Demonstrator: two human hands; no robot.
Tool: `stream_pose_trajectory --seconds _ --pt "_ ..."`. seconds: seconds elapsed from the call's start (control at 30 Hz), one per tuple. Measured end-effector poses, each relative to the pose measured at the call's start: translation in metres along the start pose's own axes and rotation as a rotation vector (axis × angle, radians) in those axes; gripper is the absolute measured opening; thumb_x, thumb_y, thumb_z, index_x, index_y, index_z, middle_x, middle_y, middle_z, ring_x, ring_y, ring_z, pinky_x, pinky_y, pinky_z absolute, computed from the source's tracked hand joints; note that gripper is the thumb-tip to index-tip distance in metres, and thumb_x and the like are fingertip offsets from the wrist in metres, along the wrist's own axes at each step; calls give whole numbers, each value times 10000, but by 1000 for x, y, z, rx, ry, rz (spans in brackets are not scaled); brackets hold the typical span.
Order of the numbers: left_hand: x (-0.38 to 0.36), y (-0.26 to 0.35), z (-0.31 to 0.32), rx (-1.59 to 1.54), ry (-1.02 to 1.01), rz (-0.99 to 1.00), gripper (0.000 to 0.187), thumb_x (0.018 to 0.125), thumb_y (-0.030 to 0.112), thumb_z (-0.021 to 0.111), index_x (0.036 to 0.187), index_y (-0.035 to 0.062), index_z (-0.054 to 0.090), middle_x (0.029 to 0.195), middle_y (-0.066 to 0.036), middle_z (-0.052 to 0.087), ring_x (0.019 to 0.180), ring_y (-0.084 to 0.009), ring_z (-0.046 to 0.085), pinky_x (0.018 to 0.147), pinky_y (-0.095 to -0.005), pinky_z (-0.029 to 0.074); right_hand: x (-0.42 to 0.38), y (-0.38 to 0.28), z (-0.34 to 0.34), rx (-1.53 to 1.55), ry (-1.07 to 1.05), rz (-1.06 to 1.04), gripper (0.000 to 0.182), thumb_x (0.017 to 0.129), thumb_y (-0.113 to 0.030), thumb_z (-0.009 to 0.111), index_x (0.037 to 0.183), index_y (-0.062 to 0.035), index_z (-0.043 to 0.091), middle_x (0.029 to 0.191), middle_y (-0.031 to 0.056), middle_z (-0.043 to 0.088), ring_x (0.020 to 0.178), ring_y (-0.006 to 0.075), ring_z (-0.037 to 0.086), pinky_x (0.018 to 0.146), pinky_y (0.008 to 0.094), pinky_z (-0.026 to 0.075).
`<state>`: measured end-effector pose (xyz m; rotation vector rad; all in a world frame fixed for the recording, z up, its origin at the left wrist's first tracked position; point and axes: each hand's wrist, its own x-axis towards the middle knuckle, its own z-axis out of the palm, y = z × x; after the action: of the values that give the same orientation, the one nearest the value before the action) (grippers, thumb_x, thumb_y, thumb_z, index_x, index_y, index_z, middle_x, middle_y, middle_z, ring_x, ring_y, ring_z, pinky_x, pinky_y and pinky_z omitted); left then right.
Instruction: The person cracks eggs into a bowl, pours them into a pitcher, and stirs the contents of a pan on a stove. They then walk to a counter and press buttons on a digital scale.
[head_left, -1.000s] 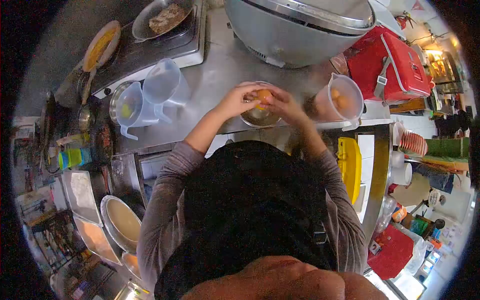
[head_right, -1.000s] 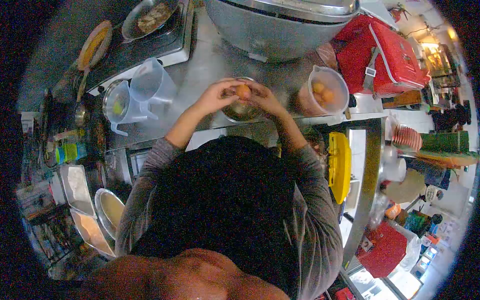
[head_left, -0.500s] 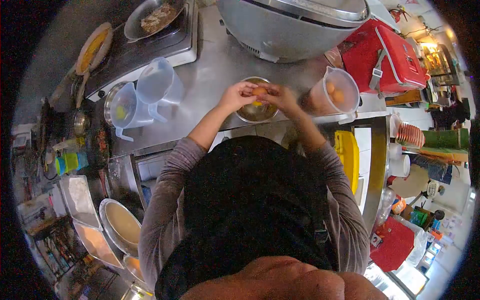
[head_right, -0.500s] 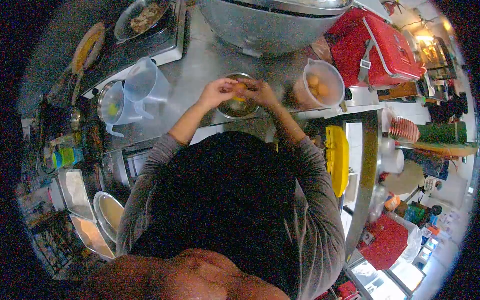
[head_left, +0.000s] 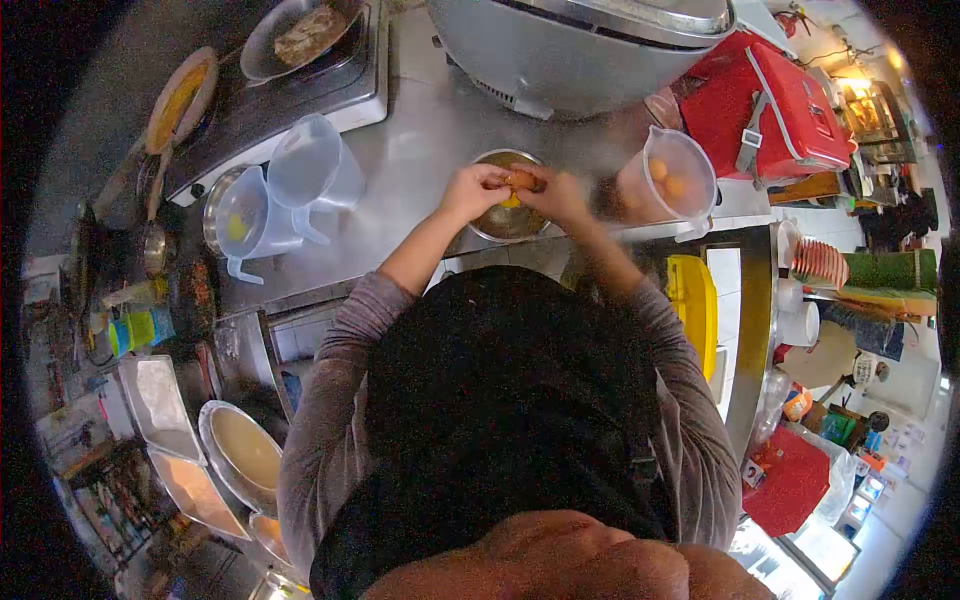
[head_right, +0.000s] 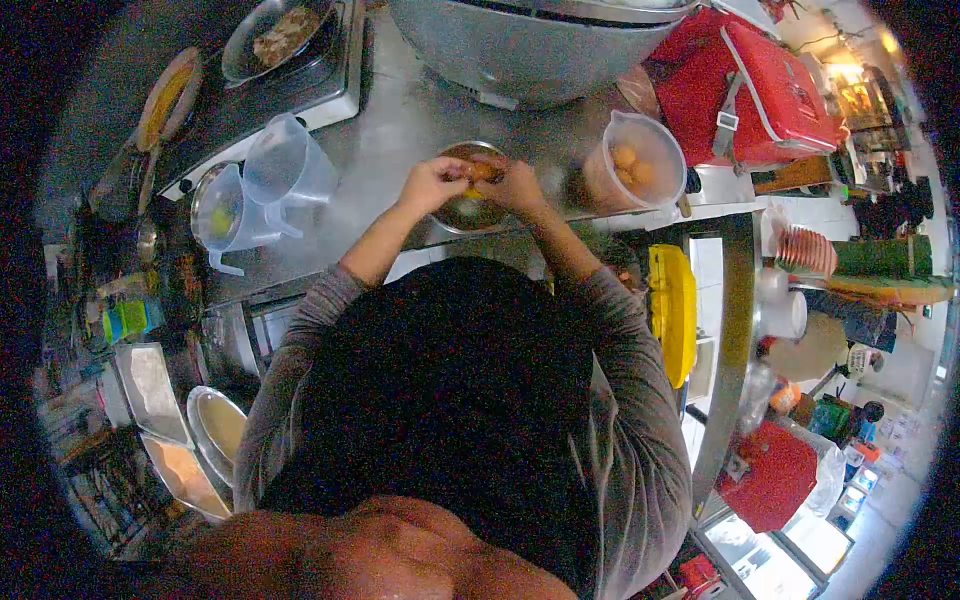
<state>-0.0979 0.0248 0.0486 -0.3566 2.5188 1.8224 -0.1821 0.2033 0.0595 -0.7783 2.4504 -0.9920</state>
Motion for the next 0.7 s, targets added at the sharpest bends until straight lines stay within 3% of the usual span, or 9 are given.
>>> stream_pose_trajectory --seconds 0.2,0.4,0.7 --pt "10 -25 -5 16 -38 74 323 770 200 726 1044 31 698 909 -116 714 779 -161 671 734 -293 527 1 0 -7 86 -16 -200 508 735 -147 699 1233 -216 625 1092 117 667 880 204 673 779 315 534" --pt "-1 10 -18 221 -16 87 283 774 223 726 1001 53 717 870 -153 707 769 -193 683 729 -311 529 6 -8 -17 -177 43 -533 510 711 -94 640 1208 -210 638 1150 117 638 1069 304 586 892 371 510" --pt "-9 38 -26 251 7 60 300 732 189 711 1012 83 716 940 -156 697 848 -278 677 791 -340 520 9 -27 -26 -219 69 -559 412 737 -108 621 1138 -188 675 1126 72 662 1120 290 568 924 386 491"
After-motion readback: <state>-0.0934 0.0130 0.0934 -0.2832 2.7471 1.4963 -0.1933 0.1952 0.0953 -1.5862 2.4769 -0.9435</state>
